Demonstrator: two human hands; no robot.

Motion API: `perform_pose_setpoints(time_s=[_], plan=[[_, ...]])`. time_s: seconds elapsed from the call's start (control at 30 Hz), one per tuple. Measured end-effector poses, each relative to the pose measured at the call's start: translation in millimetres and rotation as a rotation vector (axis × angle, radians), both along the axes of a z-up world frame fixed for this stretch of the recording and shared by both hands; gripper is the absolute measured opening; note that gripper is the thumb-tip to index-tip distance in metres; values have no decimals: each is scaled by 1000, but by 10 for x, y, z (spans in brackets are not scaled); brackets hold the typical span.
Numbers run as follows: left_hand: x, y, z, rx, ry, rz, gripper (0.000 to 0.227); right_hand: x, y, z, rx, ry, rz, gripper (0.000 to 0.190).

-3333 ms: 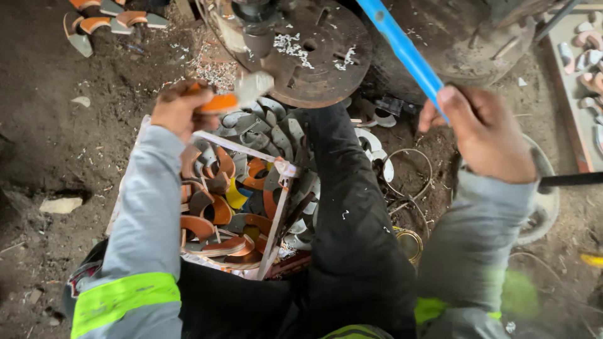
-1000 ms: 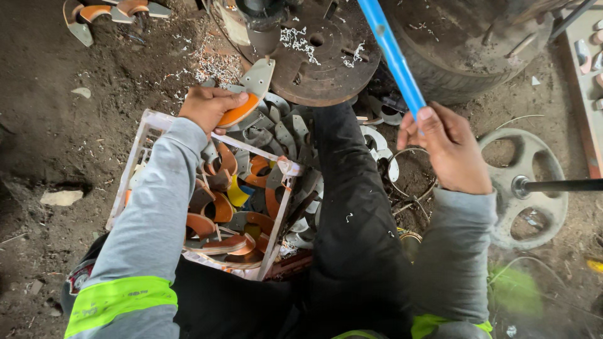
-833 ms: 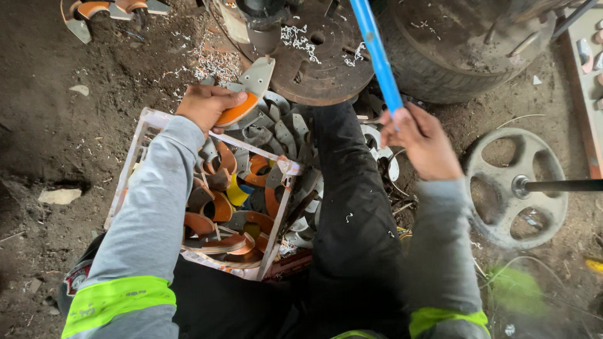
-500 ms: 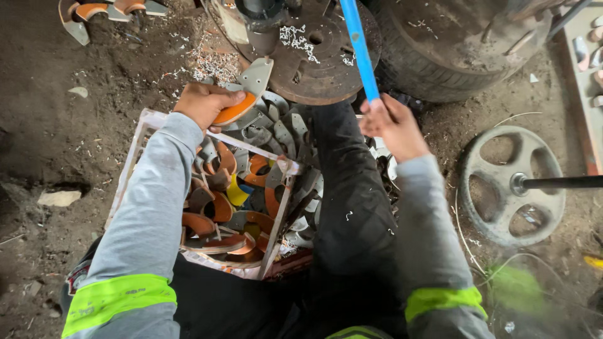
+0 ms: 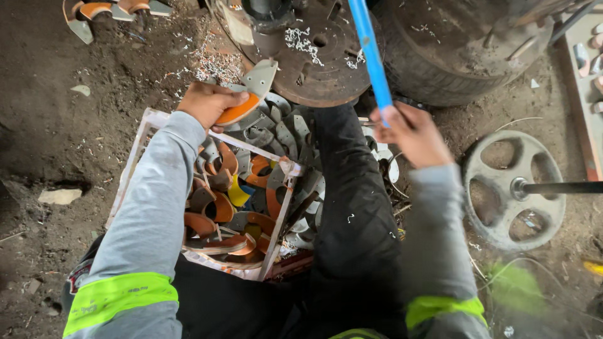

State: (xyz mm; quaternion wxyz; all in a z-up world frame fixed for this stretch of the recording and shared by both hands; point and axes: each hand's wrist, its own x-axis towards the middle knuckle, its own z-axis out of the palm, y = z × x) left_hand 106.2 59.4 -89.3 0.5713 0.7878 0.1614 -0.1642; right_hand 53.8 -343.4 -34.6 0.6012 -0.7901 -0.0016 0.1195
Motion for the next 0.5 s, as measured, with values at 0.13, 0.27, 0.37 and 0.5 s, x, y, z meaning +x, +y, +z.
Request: perform_pose_setpoints(time_s=[0.13,0.27,0.37,0.5], plan=[[0,3,69,-39,-1,-33,43,246,198,-349,15,17,-23,32],[4,-20,64,42,-21,-52,41,12,55,75,-22,-8,-25,30],[-11,35,6,8,12,-117,41,-337,-250,663,19,-84,45,34],[-114,-36,-111,239,67,-424,45,-362,-406,1080,-294,-207,165,44]])
